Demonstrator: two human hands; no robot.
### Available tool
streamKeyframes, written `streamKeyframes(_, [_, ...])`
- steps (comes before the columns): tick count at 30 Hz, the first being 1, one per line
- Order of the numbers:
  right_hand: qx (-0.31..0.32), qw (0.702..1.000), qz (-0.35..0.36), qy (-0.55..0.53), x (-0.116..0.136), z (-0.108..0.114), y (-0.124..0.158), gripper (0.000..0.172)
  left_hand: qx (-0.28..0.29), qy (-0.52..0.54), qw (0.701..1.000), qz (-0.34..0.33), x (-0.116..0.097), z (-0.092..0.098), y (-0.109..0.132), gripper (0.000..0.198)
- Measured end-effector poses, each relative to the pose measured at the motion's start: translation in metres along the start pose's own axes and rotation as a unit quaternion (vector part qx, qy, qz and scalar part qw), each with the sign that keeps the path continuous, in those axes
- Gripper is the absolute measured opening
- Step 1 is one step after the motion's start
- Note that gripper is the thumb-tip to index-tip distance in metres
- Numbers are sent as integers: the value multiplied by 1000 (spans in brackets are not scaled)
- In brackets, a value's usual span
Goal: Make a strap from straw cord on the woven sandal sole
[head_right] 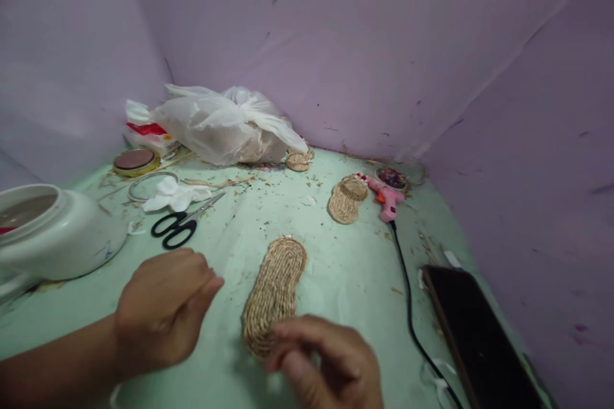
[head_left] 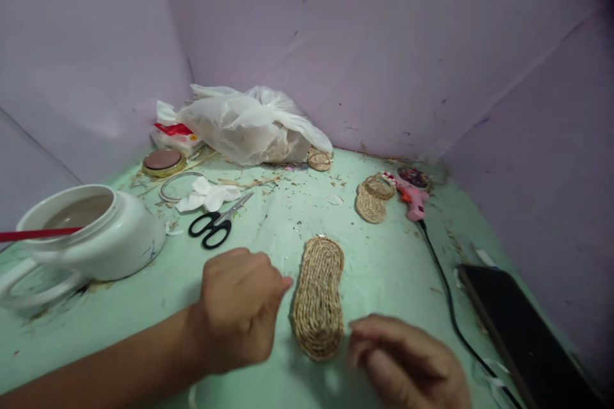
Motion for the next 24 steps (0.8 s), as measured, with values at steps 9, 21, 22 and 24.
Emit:
streamKeyframes(9, [-182,965,-189,22,-24,62,-36,32,175,100,922,331,63,-49,2,22])
streamKeyframes(21, [27,984,-159,-72,-18,-10,-27,52,248,283,874,309,5,-63,10,13])
streamKeyframes(22, [55,986,-134,-87,-11,-16,-26,51,251,292,881,276,-6,-59,7,14])
streamKeyframes(24, [86,988,-94,-89,-2,-25,-24,46,259,296,895,211,-24,-54,4,20])
Point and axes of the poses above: each hand's wrist, its own y-axis away from the middle knuckle, its own z-axis out of the back of the hand, x = y × z, the point moved 8 cm from there along -y, towards the middle knuckle, and after that the axes turned 4 degrees about z, right-handed, at the moved point
